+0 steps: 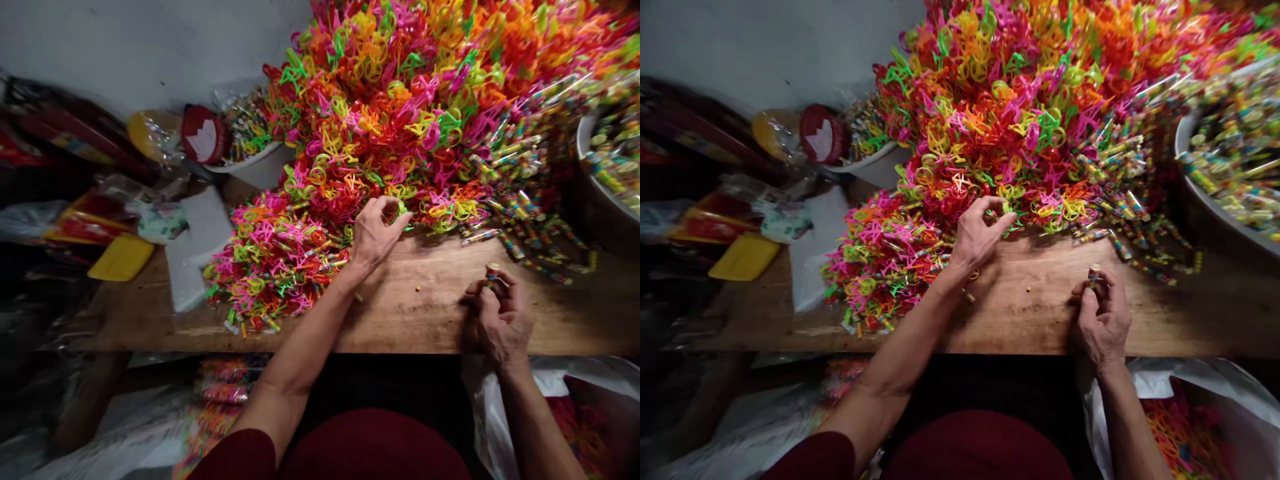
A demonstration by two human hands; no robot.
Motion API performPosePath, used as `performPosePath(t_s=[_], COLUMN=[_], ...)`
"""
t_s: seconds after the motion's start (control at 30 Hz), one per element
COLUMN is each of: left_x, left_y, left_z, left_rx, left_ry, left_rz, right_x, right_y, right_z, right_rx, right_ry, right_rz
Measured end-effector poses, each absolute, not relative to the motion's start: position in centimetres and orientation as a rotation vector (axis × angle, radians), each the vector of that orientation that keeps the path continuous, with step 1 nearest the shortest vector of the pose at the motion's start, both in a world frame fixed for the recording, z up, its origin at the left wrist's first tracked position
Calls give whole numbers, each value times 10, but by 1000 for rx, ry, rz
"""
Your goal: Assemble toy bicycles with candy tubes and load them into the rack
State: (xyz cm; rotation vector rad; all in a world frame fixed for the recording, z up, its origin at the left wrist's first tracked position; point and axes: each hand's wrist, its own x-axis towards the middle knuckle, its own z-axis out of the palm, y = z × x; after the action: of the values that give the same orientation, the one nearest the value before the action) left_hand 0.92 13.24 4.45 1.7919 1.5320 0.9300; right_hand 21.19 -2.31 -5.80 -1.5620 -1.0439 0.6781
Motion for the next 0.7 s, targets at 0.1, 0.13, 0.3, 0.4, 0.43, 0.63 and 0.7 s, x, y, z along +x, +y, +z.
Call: performPosePath(t_s=[0.1,0.13,0.3,0.4,0.43,0.63,0.7], left_x=[-4,-7,-9,-7,-6,2,5], left_y=[107,97,55,44,42,37,35], left_z=[49,48,33,24,21,13,14], left_rx=[1222,1053,587,492,489,609,639], left_ry=[1251,1160,1013,1028,1028,1054,1073], left_rz=[942,895,753,725,711,665,667], right_x=[209,206,181,177,178,186,185], right_y=[-23,-24,-25,-28,-30,-35,-33], right_z=[-49,-44,-16,-5,-2,-5,-7], right_rx=[-1540,-1534,-1493,-1439,-1443,-1573,-1549], right_ry=[-1106,-1124,-1287,-1412,-1401,-1216,-1177], right_rz=[730,731,771,750,754,951,1067])
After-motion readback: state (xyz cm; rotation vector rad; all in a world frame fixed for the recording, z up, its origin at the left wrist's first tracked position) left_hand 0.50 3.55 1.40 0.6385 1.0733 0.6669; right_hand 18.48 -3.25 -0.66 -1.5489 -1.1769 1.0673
